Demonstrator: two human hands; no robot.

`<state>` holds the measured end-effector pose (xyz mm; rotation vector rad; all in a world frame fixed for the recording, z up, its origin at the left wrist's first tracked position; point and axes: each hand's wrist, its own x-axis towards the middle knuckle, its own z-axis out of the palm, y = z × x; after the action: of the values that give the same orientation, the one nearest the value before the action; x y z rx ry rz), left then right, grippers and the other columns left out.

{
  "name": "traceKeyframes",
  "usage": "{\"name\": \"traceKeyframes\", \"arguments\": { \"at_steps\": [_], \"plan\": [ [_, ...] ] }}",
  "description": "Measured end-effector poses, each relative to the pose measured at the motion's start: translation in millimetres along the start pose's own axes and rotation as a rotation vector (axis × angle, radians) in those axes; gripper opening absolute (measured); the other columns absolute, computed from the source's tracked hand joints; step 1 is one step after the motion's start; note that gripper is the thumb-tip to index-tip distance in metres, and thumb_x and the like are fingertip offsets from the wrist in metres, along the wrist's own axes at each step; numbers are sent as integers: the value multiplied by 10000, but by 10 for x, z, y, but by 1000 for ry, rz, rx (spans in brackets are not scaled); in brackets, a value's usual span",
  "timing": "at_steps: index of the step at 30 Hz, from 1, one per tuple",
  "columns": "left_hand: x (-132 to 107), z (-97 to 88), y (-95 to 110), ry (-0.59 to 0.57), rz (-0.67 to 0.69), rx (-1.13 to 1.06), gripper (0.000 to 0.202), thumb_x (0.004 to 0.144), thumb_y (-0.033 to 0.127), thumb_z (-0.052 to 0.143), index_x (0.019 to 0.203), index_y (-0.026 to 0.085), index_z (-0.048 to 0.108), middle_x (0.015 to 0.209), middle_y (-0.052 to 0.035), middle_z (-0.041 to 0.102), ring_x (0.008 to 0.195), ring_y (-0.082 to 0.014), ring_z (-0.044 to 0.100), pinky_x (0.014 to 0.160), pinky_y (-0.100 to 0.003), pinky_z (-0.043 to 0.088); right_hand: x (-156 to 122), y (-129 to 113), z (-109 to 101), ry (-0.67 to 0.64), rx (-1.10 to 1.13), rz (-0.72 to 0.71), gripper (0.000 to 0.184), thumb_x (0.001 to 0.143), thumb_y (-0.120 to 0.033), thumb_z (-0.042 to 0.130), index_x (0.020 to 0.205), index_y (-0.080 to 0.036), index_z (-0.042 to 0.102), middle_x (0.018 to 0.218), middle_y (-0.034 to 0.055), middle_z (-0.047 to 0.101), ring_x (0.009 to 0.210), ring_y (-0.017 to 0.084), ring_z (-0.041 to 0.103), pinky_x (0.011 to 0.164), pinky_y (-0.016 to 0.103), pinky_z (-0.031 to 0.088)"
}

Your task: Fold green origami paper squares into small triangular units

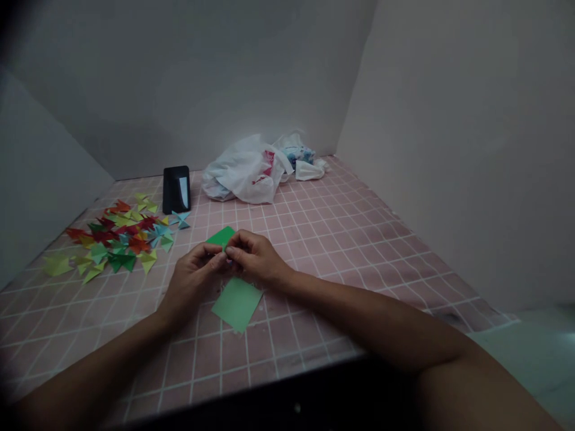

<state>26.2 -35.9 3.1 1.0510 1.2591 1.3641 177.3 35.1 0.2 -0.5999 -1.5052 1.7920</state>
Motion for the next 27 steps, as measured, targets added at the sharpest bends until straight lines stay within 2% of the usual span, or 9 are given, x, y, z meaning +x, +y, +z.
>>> {"name": "traceKeyframes", "arguments": {
  "at_steps": [5,11,15,20,24,27],
  "plan": [
    [28,0,-12,-13,-56,-103,273,777,372,800,867,165,646,795,-7,699,725,-133,666,706,-251,539,35,17,-26,-68,8,6,245,838,-370,721,854,-180,566,701,-23,603,622,105,552,604,245,459],
    [49,0,-11,9,-142,-209,309,724,345,837,845,168,613,821,2,684,723,-122,663,695,-243,554,42,42,-16,-78,-84,-59,324,739,-325,810,892,-188,559,749,-42,535,661,97,485,597,230,400],
    [63,3,-4,-8,-155,-251,325,703,331,854,832,165,606,806,0,682,713,-123,671,703,-255,575,34,53,-29,-96,-159,-94,275,781,-298,770,916,-191,555,748,-40,520,668,103,474,606,245,391],
    [73,-6,14,-38,-140,-254,324,711,351,848,810,165,603,758,3,682,658,-119,666,686,-268,589,44,88,-34,-88,-112,-93,193,822,-260,702,942,-198,565,788,-22,563,698,113,534,626,255,442],
    [66,-16,29,-38,-117,-197,297,732,359,828,827,169,621,707,15,669,626,-116,653,688,-276,588,44,98,-14,-76,-52,-82,126,830,-214,645,916,-203,554,801,-15,594,705,115,584,633,259,472],
    [51,-19,46,-28,-65,-119,263,758,363,797,827,166,637,734,2,681,645,-126,661,672,-267,572,37,90,-14,-40,-113,-101,97,827,-202,628,891,-205,554,784,-20,576,663,104,551,585,242,448]
  ]
}}
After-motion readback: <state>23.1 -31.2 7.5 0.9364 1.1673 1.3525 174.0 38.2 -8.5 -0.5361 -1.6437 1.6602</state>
